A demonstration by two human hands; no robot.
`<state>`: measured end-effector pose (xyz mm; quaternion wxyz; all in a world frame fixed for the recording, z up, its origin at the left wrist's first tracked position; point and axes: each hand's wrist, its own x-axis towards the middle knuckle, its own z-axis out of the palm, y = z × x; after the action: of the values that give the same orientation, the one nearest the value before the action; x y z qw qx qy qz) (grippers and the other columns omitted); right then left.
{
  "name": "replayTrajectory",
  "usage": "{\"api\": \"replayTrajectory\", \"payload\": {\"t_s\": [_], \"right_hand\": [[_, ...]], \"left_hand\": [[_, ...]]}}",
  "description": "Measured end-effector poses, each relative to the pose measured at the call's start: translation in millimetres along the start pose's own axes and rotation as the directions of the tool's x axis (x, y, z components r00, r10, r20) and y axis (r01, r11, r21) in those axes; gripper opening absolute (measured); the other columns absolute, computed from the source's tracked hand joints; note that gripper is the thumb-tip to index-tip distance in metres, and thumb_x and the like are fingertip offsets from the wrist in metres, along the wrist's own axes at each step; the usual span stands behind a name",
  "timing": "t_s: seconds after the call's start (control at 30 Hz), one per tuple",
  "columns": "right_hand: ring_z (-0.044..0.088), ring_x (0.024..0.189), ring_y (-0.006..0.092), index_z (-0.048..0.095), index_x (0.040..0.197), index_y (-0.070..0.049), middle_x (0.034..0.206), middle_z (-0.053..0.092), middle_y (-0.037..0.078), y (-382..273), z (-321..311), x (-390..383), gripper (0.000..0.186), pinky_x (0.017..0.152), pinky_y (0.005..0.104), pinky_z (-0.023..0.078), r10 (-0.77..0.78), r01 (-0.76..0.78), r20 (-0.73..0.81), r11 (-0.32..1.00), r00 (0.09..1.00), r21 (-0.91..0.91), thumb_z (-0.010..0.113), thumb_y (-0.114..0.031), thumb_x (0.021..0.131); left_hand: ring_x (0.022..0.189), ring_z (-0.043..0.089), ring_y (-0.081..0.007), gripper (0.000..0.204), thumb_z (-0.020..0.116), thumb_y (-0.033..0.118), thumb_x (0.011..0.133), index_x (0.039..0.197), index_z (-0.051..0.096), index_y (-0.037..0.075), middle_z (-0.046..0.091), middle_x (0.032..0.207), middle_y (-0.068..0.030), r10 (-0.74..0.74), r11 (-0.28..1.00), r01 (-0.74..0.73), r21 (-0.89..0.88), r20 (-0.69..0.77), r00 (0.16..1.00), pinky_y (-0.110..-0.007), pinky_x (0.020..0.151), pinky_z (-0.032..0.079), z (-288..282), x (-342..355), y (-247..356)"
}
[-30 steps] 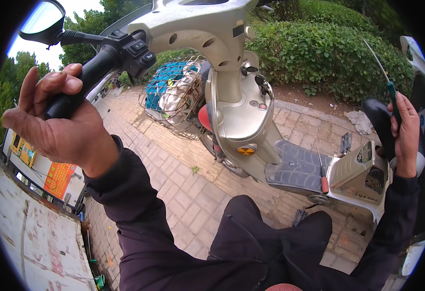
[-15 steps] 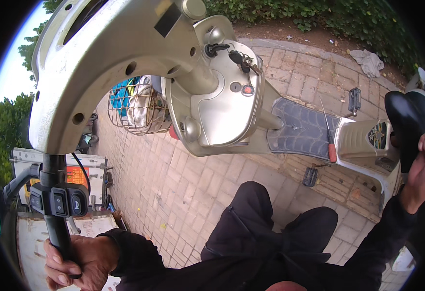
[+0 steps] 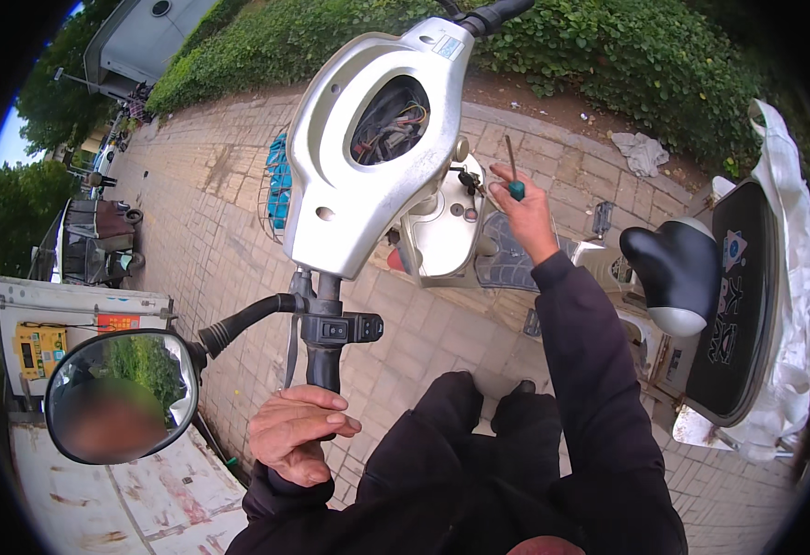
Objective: The person uses a screwdriver to remove screws from the scooter's front panel and handlebar area, then moves to the front wheel to adjust components near the fender. The scooter remains stationary on a paved sidewalk during the work.
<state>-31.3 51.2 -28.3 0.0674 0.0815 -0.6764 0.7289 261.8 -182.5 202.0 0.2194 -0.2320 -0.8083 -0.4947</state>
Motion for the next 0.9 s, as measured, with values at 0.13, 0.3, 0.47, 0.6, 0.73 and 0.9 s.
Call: {"api": "replayTrajectory", "payload": {"t_s": [0.13,0.3,0.47,0.6,0.73,0.9], "right_hand": [[0.064,0.084,0.0112,0.070,0.126,0.000,0.099,0.071,0.003,12,32,25,0.034,0.074,0.0257,0.052,0.346,-0.368,0.153,0.917,0.926,0.153,0.073,-0.011,0.095],[0.063,0.077,0.0091,0.069,0.126,0.000,0.091,0.071,0.002,5,36,24,0.033,0.061,0.0263,0.051,0.405,-0.425,0.143,0.891,0.903,0.160,0.073,-0.010,0.094],[0.065,0.073,0.0113,0.070,0.121,0.001,0.087,0.071,0.004,6,34,32,0.030,0.057,0.0277,0.052,0.458,-0.501,0.210,0.826,0.864,0.259,0.073,-0.009,0.094],[0.063,0.066,0.0116,0.071,0.116,0.002,0.082,0.069,0.005,8,31,37,0.025,0.055,0.0264,0.050,0.468,-0.513,0.225,0.828,0.855,0.226,0.071,-0.006,0.092],[0.059,0.059,0.0108,0.070,0.108,0.003,0.074,0.065,0.004,7,39,45,0.020,0.052,0.0273,0.049,0.493,-0.562,0.298,0.797,0.817,0.221,0.067,-0.002,0.089],[0.056,0.052,0.0122,0.066,0.095,0.003,0.067,0.061,0.005,6,46,53,0.009,0.045,0.0270,0.045,0.543,-0.596,0.263,0.777,0.797,0.204,0.063,0.001,0.087]], "left_hand": [[0.072,0.075,-0.0258,0.039,0.080,0.033,0.088,0.102,0.073,-0.003,0.076,0.080,-0.0130,-0.093,0.981,0.065,0.183,0.147,0.985,-0.037,0.081,0.061,-2,10,14],[0.081,0.076,-0.0257,0.029,0.083,0.008,0.078,0.104,0.073,-0.001,0.076,0.086,-0.0103,-0.081,0.958,0.049,0.282,0.103,0.991,-0.036,0.084,0.061,5,9,16],[0.087,0.075,-0.0299,0.035,0.081,0.004,0.077,0.109,0.070,-0.002,0.076,0.097,-0.0140,-0.147,0.932,0.108,0.345,0.087,0.985,-0.039,0.084,0.061,8,13,24],[0.091,0.069,-0.0340,0.043,0.085,0.005,0.070,0.110,0.069,0.002,0.067,0.107,-0.0174,-0.117,0.710,0.152,0.688,-0.097,0.988,-0.043,0.080,0.057,18,19,49],[0.090,0.065,-0.0342,0.052,0.087,0.005,0.071,0.117,0.064,-0.001,0.062,0.108,-0.0200,-0.265,0.506,0.431,0.747,-0.340,0.902,-0.040,0.079,0.054,40,23,51],[0.089,0.065,-0.0284,0.057,0.090,0.007,0.073,0.120,0.060,-0.002,0.061,0.111,-0.0194,-0.373,0.468,0.628,0.622,-0.506,0.778,-0.034,0.071,0.055,52,31,43]]}}
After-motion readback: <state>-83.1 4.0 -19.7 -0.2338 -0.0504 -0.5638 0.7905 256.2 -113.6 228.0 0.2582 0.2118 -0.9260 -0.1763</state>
